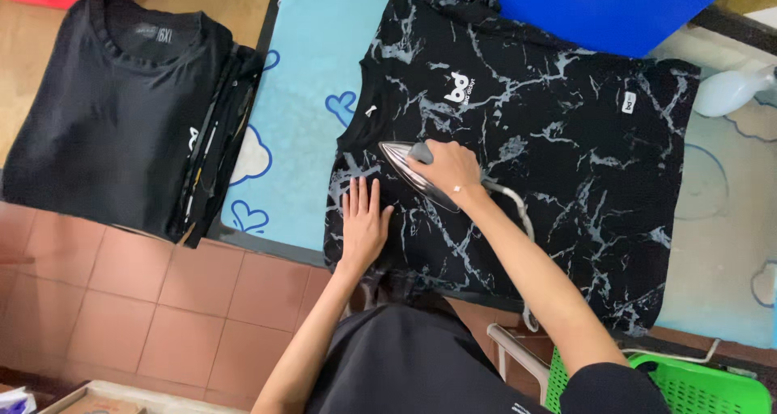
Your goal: The person irons a black t-shirt on a patterned ironing board, first smoothing the fabric by hand and spraying it with water before pressing it with a steam iron.
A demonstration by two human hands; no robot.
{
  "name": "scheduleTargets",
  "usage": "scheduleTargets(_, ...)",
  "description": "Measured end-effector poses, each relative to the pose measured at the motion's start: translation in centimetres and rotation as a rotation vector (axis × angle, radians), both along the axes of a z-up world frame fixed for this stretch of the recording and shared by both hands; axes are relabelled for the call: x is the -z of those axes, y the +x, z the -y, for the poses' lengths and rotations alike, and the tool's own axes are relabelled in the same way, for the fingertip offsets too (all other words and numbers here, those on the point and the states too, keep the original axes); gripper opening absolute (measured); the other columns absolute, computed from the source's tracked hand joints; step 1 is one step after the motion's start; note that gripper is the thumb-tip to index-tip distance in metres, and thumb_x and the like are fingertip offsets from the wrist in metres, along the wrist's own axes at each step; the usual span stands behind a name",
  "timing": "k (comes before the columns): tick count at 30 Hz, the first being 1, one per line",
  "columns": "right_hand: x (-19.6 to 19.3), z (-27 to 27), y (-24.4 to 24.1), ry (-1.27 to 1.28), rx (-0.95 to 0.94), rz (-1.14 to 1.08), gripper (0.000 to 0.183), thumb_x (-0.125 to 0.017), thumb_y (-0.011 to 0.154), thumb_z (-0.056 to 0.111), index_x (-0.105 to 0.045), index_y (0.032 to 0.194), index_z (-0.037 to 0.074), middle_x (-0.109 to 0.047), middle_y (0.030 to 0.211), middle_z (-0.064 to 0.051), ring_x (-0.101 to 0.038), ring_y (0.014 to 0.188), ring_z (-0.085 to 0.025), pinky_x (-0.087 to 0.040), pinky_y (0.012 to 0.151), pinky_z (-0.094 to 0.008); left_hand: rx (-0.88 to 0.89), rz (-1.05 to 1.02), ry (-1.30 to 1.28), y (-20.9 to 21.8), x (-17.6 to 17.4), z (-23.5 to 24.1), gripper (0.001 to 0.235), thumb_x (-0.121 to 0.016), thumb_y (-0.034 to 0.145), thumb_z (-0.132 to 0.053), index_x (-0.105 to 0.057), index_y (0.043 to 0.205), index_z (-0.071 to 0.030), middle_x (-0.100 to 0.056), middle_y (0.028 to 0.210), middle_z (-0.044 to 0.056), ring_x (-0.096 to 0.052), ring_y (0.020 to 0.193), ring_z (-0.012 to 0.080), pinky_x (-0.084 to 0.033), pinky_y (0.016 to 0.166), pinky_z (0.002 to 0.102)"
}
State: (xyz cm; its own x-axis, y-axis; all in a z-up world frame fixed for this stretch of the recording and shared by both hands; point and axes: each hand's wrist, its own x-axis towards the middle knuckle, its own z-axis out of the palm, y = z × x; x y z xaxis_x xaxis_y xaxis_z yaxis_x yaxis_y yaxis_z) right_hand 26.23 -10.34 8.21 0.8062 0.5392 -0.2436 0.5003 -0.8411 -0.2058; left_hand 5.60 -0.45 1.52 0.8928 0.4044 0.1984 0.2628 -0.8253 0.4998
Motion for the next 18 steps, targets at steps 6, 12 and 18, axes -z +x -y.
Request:
scheduleTargets(6,0.7,-0.7,5.6,0.088,0.174,0.040,0.073,-0.057,0.086,0.080,-0.070,0.092,0.009,-0.073,0.085,-0.023,-0.073,0.087,-0.047,-0.057,0.077,-0.056,0.039,-0.083,0.231,0.2,2.4,0.2,0.068,-0.045,0.105,-0.054,-0.032,0.164,-0.025,-0.026,0.169,0.018,-0.014,0.158,0.0383,-0.006,0.124,0.063)
scheduleTargets(12,-0.9,2.5,5.0,0.088,0.287,0.010,0.067,-0.062,0.084,0.075,-0.071,0.093,0.009,-0.074,0.087,-0.022,-0.073,0.090,-0.047,-0.057,0.078,-0.057,0.038,-0.098,0.268,0.3,2.5,0.6,0.066,-0.046,0.104,-0.055,-0.035,0.163,-0.027,-0.031,0.167,0.017,-0.019,0.158,0.0375,-0.009,0.123,0.065)
scheduleTargets(18,-1.5,15.5,7.5,0.053,0.606,0.054,0.067,-0.065,0.086,0.073,-0.075,0.102,0.008,-0.074,0.093,-0.025,-0.073,0.095,-0.047,-0.058,0.081,-0.058,-0.073,-0.171,0.324,1.5,1.9,3.0,0.069,-0.044,0.104,-0.058,-0.036,0.163,-0.024,-0.030,0.167,0.023,-0.017,0.157,0.0457,-0.008,0.117,0.076)
